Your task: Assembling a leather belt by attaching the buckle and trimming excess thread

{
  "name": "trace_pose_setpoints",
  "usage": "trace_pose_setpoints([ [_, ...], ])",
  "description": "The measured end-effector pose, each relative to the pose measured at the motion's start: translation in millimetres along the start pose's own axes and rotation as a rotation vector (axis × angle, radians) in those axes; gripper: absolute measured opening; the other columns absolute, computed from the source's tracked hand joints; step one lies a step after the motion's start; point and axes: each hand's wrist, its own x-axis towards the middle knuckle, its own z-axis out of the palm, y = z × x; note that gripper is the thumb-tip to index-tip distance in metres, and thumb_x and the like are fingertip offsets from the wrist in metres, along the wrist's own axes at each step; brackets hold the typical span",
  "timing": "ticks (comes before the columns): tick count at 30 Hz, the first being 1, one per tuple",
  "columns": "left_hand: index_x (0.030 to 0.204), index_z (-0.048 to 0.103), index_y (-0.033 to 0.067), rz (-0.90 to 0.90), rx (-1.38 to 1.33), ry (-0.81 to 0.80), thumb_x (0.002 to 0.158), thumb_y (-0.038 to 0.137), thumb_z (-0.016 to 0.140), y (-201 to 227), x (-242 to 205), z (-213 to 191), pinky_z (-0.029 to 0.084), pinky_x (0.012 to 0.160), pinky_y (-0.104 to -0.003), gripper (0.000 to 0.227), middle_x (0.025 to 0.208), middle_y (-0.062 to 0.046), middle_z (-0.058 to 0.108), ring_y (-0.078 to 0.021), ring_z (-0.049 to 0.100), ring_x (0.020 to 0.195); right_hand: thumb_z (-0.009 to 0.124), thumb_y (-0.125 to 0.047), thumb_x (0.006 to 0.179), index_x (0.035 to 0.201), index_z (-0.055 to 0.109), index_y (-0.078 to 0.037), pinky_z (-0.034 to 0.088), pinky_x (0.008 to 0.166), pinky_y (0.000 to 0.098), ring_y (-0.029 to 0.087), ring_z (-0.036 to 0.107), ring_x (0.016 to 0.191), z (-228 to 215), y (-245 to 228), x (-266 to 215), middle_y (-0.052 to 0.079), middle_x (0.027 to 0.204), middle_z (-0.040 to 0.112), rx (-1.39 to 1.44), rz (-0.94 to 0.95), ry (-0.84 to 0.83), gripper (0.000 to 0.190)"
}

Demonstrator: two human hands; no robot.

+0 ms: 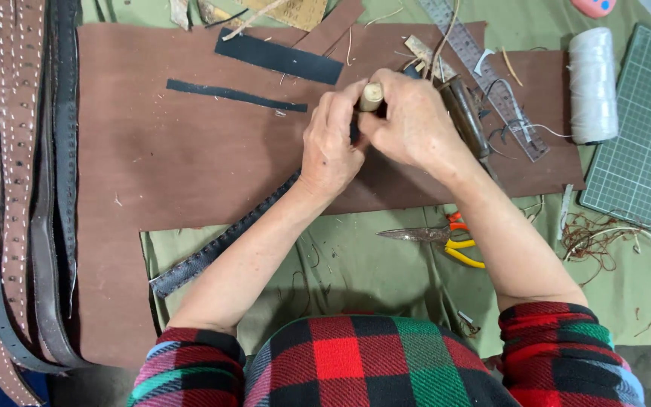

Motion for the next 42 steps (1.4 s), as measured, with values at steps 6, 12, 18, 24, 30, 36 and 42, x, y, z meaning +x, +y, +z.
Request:
trace_pose_setpoints([
  [6, 0.122, 0.064, 0.0149, 0.123, -0.099, 0.207, 0.090, 0.017, 0.081, -7, 12, 2, 0.062, 0.083, -0.036, 0.037, 0.100, -0.001, 0.063, -0.0273, 0.073, 0.094, 0.075, -0.015, 0.096, 0.132, 0.063, 0.004, 0.059, 0.081, 0.0551, 0.046, 0.072, 0.099, -12, 14, -31, 0.035, 0.108, 0.071, 0.388, -0.158, 0.002, 0.042],
  [12, 0.116, 0.065, 0.0078, 0.149, -0.237, 0.103, 0.089, 0.011, 0.083, -4, 18, -10, 0.065, 0.069, -0.037, 0.033, 0.095, -0.010, 0.065, -0.0320, 0.074, 0.091, 0.085, -0.024, 0.090, 0.134, 0.065, -0.007, 0.058, 0.082, 0.0581, 0.041, 0.061, 0.108, 13, 143, -82, 0.016, 0.115, 0.060, -0.321, 0.185, 0.276, 0.051],
  [18, 0.118, 0.065, 0.0069, 0.189, -0.265, 0.115, 0.087, 0.011, 0.084, -17, 18, -5, 0.066, 0.065, -0.038, 0.036, 0.094, -0.011, 0.064, -0.0318, 0.074, 0.091, 0.082, -0.016, 0.089, 0.143, 0.058, -0.004, 0.058, 0.080, 0.0584, 0.046, 0.062, 0.102, 46, 197, -101, 0.021, 0.104, 0.059, -0.420, 0.109, 0.397, 0.060],
  [24, 0.118, 0.066, 0.0082, 0.245, -0.264, 0.129, 0.088, 0.012, 0.082, -17, 16, -4, 0.064, 0.070, -0.042, 0.034, 0.093, -0.010, 0.064, -0.0323, 0.073, 0.090, 0.072, -0.009, 0.096, 0.148, 0.054, -0.008, 0.054, 0.079, 0.0618, 0.055, 0.061, 0.101, 18, 145, -100, 0.026, 0.108, 0.057, -0.044, -0.054, 0.444, 0.055],
  [30, 0.117, 0.067, 0.0090, 0.266, -0.216, 0.115, 0.087, 0.013, 0.084, -13, 15, 0, 0.063, 0.070, -0.040, 0.035, 0.089, -0.009, 0.062, -0.0331, 0.072, 0.088, 0.074, -0.003, 0.106, 0.152, 0.056, 0.004, 0.053, 0.099, 0.0525, 0.044, 0.064, 0.117, -88, 11, -108, 0.026, 0.129, 0.061, 0.021, -0.477, 0.575, 0.050],
  [36, 0.117, 0.068, 0.0133, 0.184, -0.224, 0.066, 0.088, 0.010, 0.080, 0, 13, -4, 0.061, 0.076, -0.042, 0.031, 0.089, -0.007, 0.062, -0.0328, 0.072, 0.088, 0.064, -0.029, 0.103, 0.142, 0.066, -0.006, 0.058, 0.080, 0.0404, 0.027, 0.071, 0.091, -40, 9, -65, 0.012, 0.105, 0.072, -0.506, -0.607, 0.526, 0.045],
  [42, 0.118, 0.068, 0.0154, 0.189, -0.197, 0.059, 0.087, 0.015, 0.083, -2, 18, -12, 0.061, 0.076, -0.042, 0.035, 0.090, -0.004, 0.062, -0.0322, 0.072, 0.090, 0.059, -0.032, 0.105, 0.154, 0.056, -0.022, 0.057, 0.049, 0.0445, 0.030, 0.068, 0.056, -62, -6, -78, 0.008, 0.081, 0.063, -0.446, -0.535, 0.335, 0.050],
])
